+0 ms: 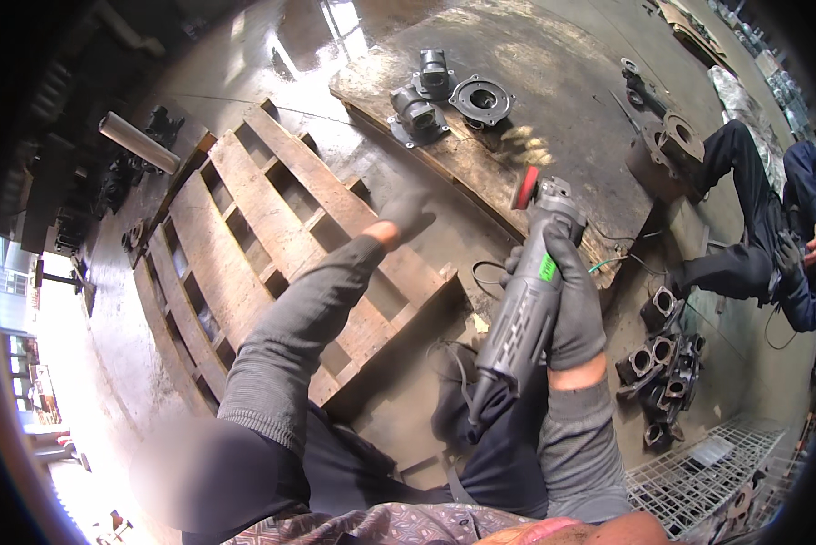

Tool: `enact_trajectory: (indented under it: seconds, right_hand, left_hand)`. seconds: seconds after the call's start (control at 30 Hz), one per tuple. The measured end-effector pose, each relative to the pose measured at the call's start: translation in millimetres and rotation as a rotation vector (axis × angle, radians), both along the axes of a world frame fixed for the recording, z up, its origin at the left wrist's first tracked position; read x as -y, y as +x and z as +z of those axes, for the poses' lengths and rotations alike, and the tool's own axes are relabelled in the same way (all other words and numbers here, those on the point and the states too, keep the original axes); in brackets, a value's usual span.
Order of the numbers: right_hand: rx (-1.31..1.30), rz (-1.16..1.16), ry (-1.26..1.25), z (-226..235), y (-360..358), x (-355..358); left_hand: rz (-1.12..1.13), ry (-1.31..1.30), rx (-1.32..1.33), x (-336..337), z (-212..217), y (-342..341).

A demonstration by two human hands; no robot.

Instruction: The person sits on the floor and uses a die grinder and an angle grinder to smooth the interior and exterior surfaces of a metal engine part. They repeatedly reposition the part on a wooden pallet and switch between tools to finish different areas.

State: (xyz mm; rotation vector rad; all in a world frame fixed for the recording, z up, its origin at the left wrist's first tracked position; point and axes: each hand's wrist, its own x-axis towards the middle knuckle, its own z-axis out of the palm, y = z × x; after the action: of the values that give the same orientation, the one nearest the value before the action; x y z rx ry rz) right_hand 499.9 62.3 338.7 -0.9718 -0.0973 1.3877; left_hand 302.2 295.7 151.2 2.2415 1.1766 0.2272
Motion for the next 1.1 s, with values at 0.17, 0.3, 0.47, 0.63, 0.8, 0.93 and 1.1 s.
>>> enact_trajectory:
  seconds: [0.17,0.3,0.47,0.63,0.8,0.93,1.1]
  right_hand:
    - [-0.033,0.064,0.023,-7.7,-14.7,-1.1]
    - [-0.067,0.181,0.312,-8.2,-40.5,4.9]
    - [0.231,-0.078,0.217,4.1,-78.5,-12.0]
    - [0.269,0.101,0.162,5.1,-121.9,-10.2]
    - [0.403,0.156,0.226,2.3,-168.9,-13.0]
    - [0.458,0.203,0.276,7.4,-198.5,-3.0]
    - [0.447,0.234,0.282,13.8,-233.7,13.6]
  left_hand:
    - [0.175,-0.279,0.227,102.7,40.0,-67.4]
    - [0.293,-0.72,0.832,174.2,114.8,-99.0]
    - [0.27,-0.839,0.975,245.4,198.9,-93.1]
    - [0.263,-0.606,0.8,284.8,232.2,-96.2]
    - [0.374,-0.653,0.803,314.6,241.7,-114.3]
    - [0.431,-0.608,0.783,330.6,241.6,-135.5]
    - [0.473,-0.487,0.821,353.8,235.5,-157.4]
